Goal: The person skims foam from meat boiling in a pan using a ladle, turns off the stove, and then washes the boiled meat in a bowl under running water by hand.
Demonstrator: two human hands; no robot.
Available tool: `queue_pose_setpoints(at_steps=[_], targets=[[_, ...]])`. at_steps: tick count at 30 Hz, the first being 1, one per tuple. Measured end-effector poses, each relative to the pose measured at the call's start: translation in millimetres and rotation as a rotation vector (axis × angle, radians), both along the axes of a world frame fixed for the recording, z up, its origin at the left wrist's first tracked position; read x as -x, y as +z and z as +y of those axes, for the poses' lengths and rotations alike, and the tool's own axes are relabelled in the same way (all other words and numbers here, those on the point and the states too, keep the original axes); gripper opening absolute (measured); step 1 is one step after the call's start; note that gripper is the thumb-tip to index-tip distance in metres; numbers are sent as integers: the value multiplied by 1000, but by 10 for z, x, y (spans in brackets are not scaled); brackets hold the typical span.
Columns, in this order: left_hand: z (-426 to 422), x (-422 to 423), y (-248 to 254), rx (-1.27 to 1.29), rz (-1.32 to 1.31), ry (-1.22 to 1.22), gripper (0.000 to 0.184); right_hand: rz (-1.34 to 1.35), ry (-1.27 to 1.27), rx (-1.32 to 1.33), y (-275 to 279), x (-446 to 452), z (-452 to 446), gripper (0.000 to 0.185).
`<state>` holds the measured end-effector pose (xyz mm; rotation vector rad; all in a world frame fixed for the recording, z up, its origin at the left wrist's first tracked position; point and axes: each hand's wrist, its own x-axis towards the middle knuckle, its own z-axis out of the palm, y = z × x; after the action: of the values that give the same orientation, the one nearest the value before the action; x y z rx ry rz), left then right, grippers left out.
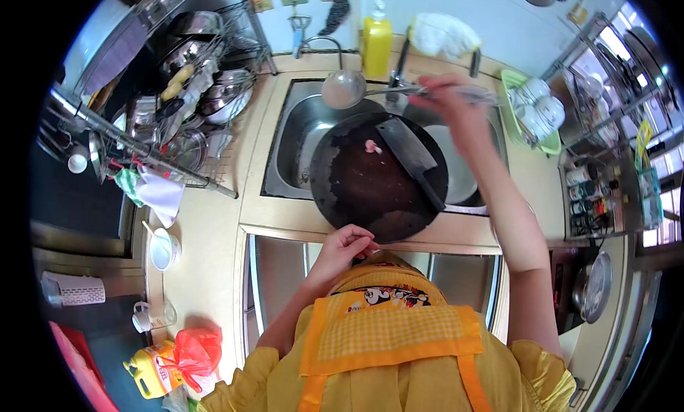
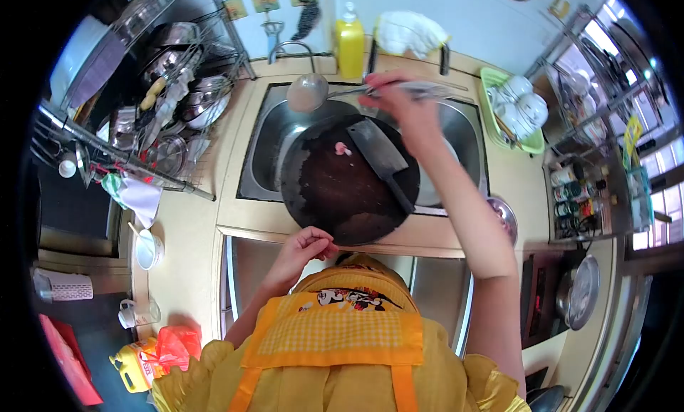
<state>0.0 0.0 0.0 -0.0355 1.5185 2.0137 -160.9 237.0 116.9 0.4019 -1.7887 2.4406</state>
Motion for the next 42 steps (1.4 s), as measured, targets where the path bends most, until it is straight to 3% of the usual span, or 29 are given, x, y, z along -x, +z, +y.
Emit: queue_pose_setpoints(at_steps=[2,3,5,8,11,12,14,15,17,19,23,25,29,32,34,39,42], targets=[[138,-96,-45,-24,-16,39,13,174,83,-382,-237,73,-170,15],[-573,192,118,82,16,55,13,407,154,-504,-365,401,-873,17],[-478,160,68,34,-25,77,12,764,349,-1000,-613,524,-932,20],[-411,172,-28,-30,-23,71,12,802,473,-1243,-819,562,-994,25],[-320,207,11,-23,-42,65,13,862,277,-1172,-849,411,-834,26],[-273,215,24,-1,-48,66,13,666,236,-977,-794,320,-757,21],[-126,211,5,28,-55,11,14,521,-95,-583,-791,135,-609,13],[-69,232,-72,36,-14,-51,14,181,-178,-223,-710,-23,-546,8],[145,226,-70,78,6,-122,14,-70,-242,414,-631,-270,-194,7],[387,258,-82,82,-18,-208,13,-147,-302,687,-480,-645,266,6],[1117,229,-27,70,19,-445,11,-103,-518,873,-285,-1765,1188,8],[1502,156,-14,69,27,-556,11,-89,-696,830,-122,-2422,1599,11],[2411,-188,64,57,35,-782,12,234,-1022,615,6,-3715,2303,12],[3009,-727,101,23,-1,-928,14,183,-1388,355,209,-4615,2685,11],[3296,-784,109,24,55,-1011,14,214,-1526,194,27,-4867,2881,12],[3780,-1213,88,45,54,-1154,13,-94,-1696,-146,-2,-5478,3275,13],[3885,-1302,72,55,26,-1147,14,-250,-1650,-280,73,-5647,3385,11]])
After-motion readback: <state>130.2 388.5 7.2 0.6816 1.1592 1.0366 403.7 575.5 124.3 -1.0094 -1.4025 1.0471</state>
